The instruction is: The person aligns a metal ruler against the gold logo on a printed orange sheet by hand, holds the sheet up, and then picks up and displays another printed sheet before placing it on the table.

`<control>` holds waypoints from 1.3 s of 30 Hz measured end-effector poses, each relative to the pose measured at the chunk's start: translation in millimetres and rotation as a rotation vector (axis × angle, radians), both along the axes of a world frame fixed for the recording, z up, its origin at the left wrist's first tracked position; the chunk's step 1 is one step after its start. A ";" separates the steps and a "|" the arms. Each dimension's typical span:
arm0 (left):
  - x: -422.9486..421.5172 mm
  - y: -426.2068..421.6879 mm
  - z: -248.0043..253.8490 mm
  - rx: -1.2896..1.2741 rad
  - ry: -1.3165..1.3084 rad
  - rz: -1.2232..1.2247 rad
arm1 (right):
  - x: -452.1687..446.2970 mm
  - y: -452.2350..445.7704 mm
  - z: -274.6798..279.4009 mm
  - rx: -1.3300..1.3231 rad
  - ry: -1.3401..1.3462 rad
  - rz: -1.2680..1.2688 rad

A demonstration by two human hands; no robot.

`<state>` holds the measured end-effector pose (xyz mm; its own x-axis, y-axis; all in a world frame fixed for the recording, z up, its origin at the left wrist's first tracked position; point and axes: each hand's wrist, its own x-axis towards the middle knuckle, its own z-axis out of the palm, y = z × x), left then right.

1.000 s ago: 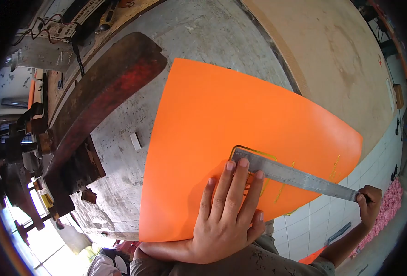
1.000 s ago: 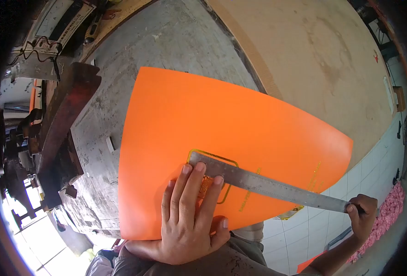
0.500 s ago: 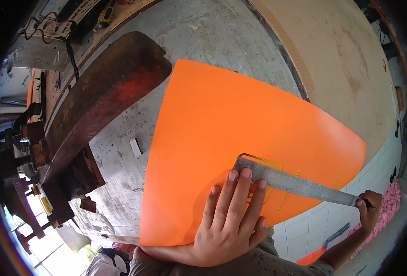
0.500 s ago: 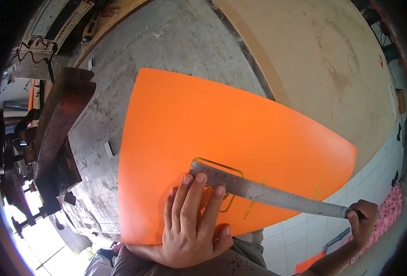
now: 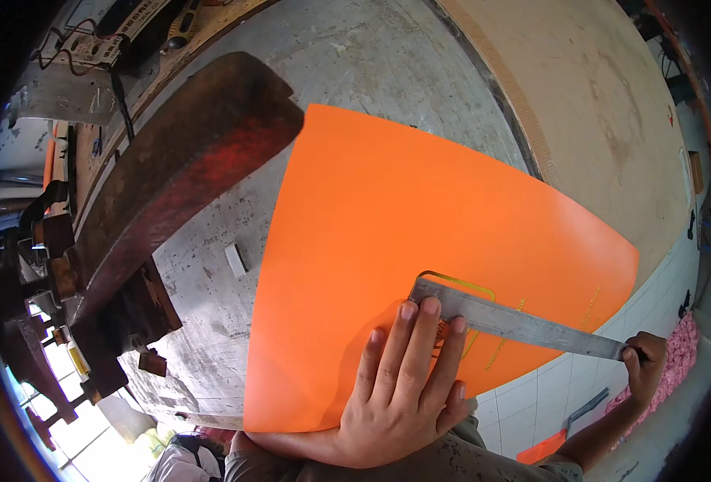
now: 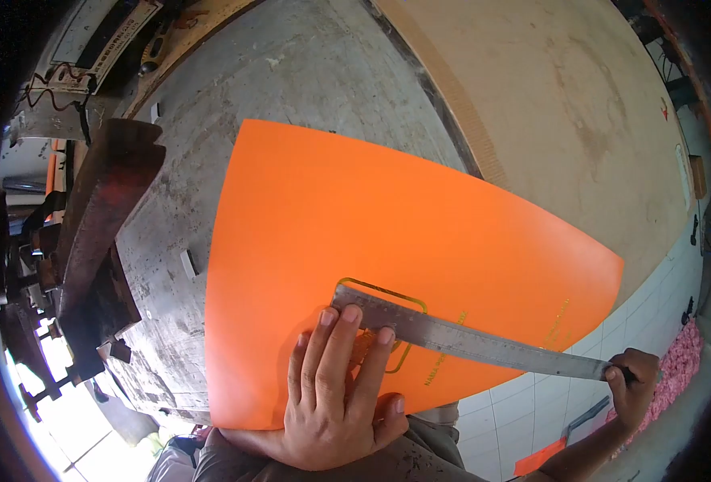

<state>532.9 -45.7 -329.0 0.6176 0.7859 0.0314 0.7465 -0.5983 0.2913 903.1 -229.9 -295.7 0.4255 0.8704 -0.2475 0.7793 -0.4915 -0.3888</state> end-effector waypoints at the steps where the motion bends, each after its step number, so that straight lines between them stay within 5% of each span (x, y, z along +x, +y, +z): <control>1: 0.7 -0.2 0.5 -0.003 0.005 0.004 | -1.9 0.8 -3.4 0.038 -0.036 0.026; 39: 0.9 -5.4 0.8 -0.025 0.105 -0.024 | 0.4 17.0 -6.8 0.056 0.100 0.036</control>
